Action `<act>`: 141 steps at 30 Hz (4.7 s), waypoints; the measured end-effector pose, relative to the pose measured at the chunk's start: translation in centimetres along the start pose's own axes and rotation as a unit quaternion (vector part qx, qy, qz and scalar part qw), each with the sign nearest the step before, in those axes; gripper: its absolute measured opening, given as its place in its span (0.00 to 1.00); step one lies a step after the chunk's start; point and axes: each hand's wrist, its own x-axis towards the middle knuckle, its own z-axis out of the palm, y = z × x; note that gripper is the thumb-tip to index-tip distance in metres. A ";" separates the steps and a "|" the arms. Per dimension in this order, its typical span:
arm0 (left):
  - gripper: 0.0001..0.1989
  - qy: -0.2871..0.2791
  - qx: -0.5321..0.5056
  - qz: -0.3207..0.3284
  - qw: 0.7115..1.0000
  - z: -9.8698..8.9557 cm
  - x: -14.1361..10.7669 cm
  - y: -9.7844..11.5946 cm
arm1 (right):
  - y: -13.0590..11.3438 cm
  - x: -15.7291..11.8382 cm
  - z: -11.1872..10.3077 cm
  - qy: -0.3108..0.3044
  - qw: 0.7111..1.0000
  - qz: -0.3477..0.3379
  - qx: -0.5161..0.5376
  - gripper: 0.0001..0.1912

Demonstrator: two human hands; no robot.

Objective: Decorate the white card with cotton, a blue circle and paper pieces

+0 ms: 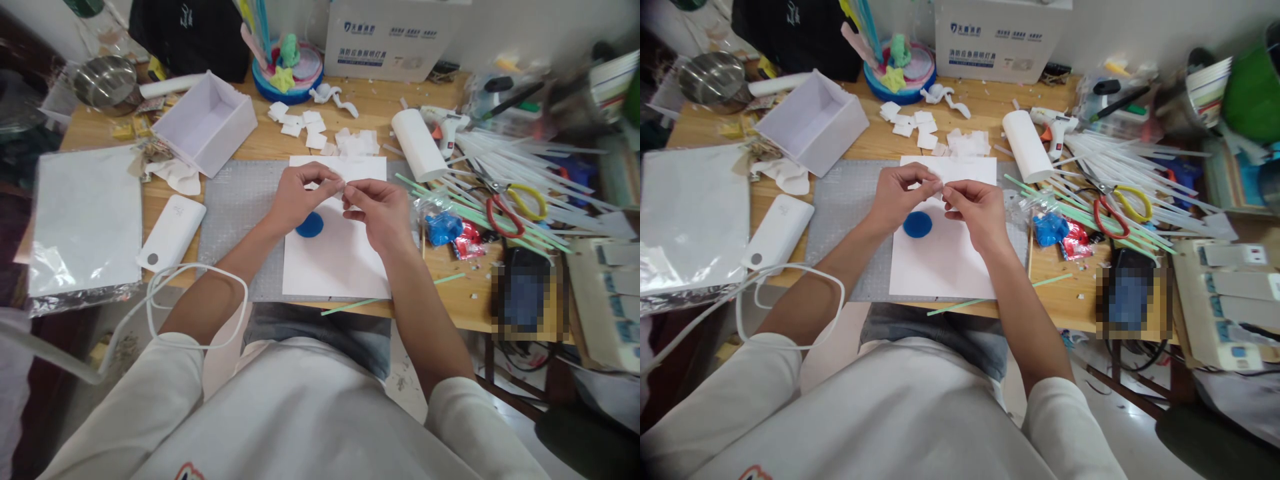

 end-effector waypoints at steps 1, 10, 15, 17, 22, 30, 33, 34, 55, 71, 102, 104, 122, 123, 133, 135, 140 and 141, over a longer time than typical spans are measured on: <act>0.08 -0.001 0.001 0.000 1.000 0.0 0.0 0.0 | 0.0 0.0 0.0 0.000 1.000 0.000 0.000 0.10; 0.08 -0.002 0.003 -0.006 1.000 0.0 0.0 0.0 | 0.0 0.0 0.0 -0.003 1.000 0.000 0.006 0.10; 0.08 0.000 0.009 -0.002 1.000 0.0 0.0 0.0 | 0.0 0.0 0.0 -0.003 1.000 -0.001 -0.001 0.08; 0.08 0.000 0.012 0.002 1.000 0.0 0.0 -0.1 | 0.0 0.1 0.0 -0.003 1.000 -0.002 -0.002 0.08; 0.07 -0.004 0.012 0.004 1.000 0.1 0.0 -0.2 | 0.2 0.1 -0.1 -0.008 1.000 -0.007 -0.001 0.08; 0.12 0.066 0.124 0.022 0.990 0.2 -0.2 0.1 | 0.2 0.1 0.0 0.015 0.999 -0.039 -0.035 0.11; 0.08 0.090 0.146 0.090 0.981 0.3 -0.5 0.3 | 0.4 0.2 0.1 0.038 0.996 -0.070 -0.049 0.10; 0.06 0.084 0.148 0.110 0.979 0.3 -0.6 0.4 | 0.5 0.2 0.1 0.044 0.994 -0.084 -0.054 0.10; 0.08 0.054 0.064 -0.003 0.997 0.1 -0.4 0.4 | -0.4 0.1 -0.1 0.069 0.997 -0.042 -0.015 0.06; 0.09 0.185 0.135 0.006 0.973 -1.5 1.1 -1.9 | -2.2 6.9 -2.1 0.088 0.928 -0.149 -0.329 0.07; 0.07 0.094 0.084 0.019 0.992 -0.5 0.7 -1.1 | -2.1 4.9 0.4 -0.011 0.990 -0.078 -0.115 0.16; 0.07 0.101 0.065 0.004 0.993 -0.5 0.8 -1.4 | -1.9 6.4 -0.1 0.016 0.988 -0.084 -0.126 0.16; 0.08 0.112 -0.110 -0.136 0.978 -0.6 0.9 -1.0 | -1.2 7.4 -1.6 0.136 0.890 -0.280 -0.335 0.07; 0.07 0.111 -0.117 -0.141 0.977 -0.5 0.8 -0.8 | -1.1 5.9 -1.0 0.109 0.897 -0.286 -0.319 0.07; 0.08 0.038 -0.182 -0.113 0.976 1.1 -0.4 -0.3 | 0.5 0.9 0.9 0.073 0.907 -0.292 -0.294 0.02; 0.09 0.032 -0.173 -0.111 0.978 1.1 -0.5 -0.3 | 0.8 0.8 0.8 0.082 0.916 -0.281 -0.275 0.03; 0.13 0.023 -0.164 -0.109 0.980 0.9 -0.5 -0.1 | 1.2 0.6 0.5 0.083 0.916 -0.279 -0.275 0.08; 0.14 0.022 -0.161 -0.111 0.980 0.9 -0.6 -0.1 | 1.2 0.7 0.4 0.078 0.913 -0.284 -0.282 0.09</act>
